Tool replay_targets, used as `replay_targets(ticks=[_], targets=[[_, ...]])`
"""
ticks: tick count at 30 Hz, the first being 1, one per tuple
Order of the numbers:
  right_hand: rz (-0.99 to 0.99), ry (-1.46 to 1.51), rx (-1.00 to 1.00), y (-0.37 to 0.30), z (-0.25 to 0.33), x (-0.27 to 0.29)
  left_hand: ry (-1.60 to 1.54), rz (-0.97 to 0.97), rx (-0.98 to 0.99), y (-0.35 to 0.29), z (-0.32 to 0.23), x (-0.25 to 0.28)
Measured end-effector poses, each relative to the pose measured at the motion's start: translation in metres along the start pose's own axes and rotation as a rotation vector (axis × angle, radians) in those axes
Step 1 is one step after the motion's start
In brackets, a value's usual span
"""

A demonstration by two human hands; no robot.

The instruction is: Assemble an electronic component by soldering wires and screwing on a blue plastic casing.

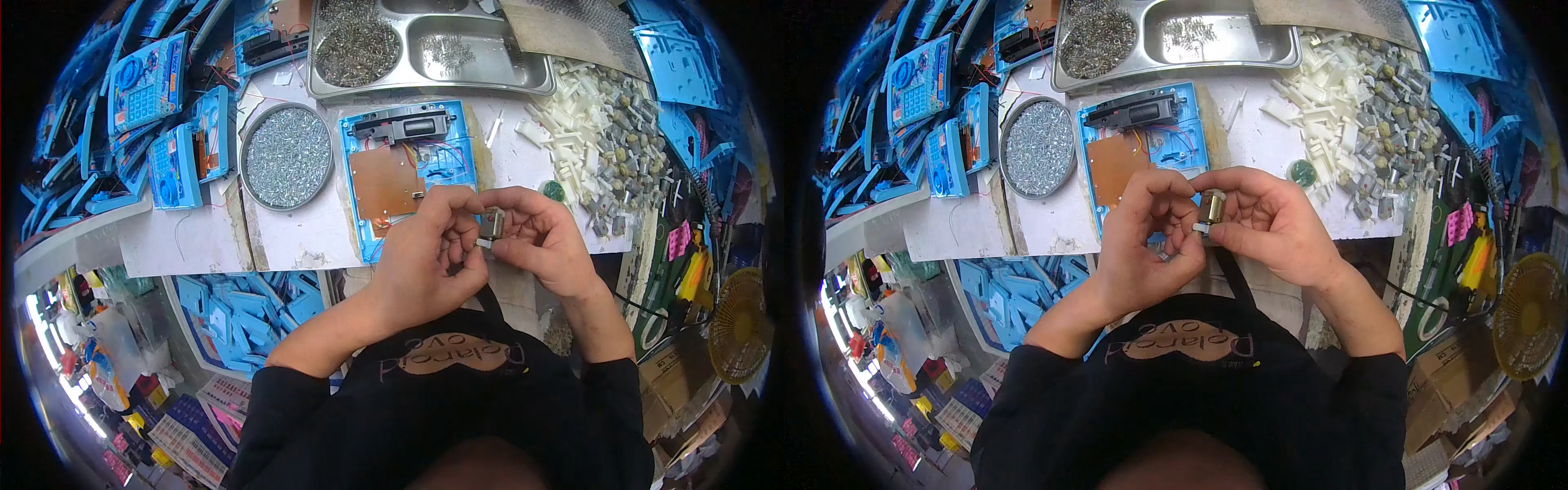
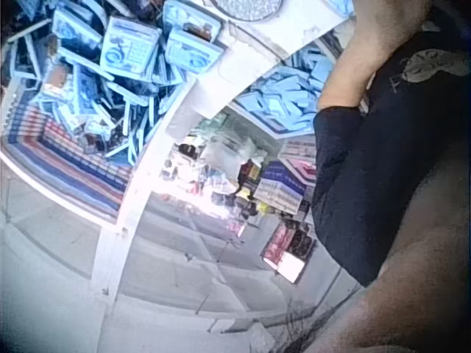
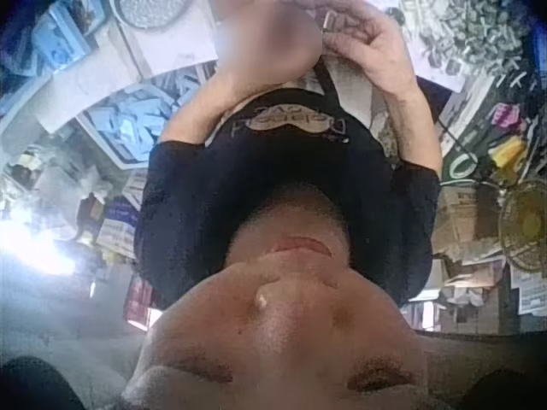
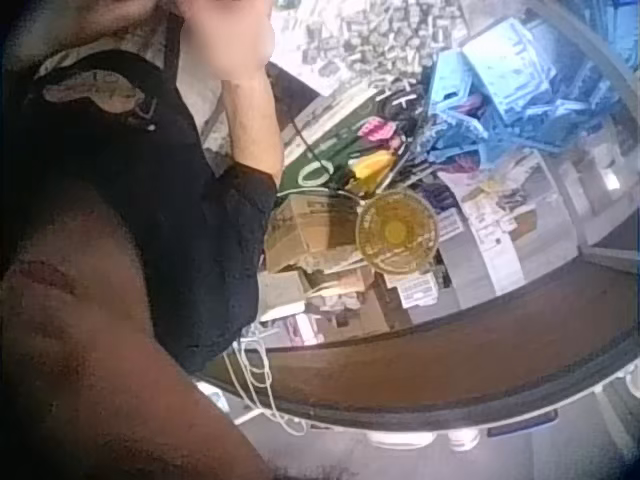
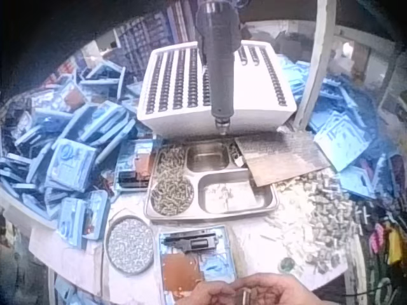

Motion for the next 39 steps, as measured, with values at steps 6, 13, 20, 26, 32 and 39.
replay_targets(ticks=[6, 13, 20, 26, 32, 39], targets=[[-0.102, -0.05, 0.035, -0.005, -0.003, -0.001, -0.115, -0.051, -0.102, -0.002, 0.001, 0.003], [-0.291, -0.652, 0.453, -0.011, 0.022, 0.001, 0.167, 0.058, -0.273, 0.0, -0.021, 0.005], [-0.254, -0.951, 0.771, -0.013, 0.055, -0.001, 0.376, 0.153, -0.521, 0.0, -0.03, 0.003], [-0.31, -0.968, 0.872, -0.018, 0.055, -0.006, 0.275, 0.125, -0.507, -0.002, -0.03, 0.007], [-0.309, -0.998, 0.897, -0.019, 0.057, -0.009, 0.23, 0.057, -0.436, -0.004, -0.028, 0.011], [-0.272, -1.011, 0.929, -0.019, 0.054, -0.012, 0.112, 0.04, -0.333, -0.005, -0.02, 0.014]])
Point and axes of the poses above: each hand's wrist, its own y-axis towards the middle knuckle, its own x-axis out of the back of the hand, z = x × y, the point moved 7 cm from there along y, towards the middle knuckle, and after that the axes turned 15 degrees about -y, right-handed, at the moved point
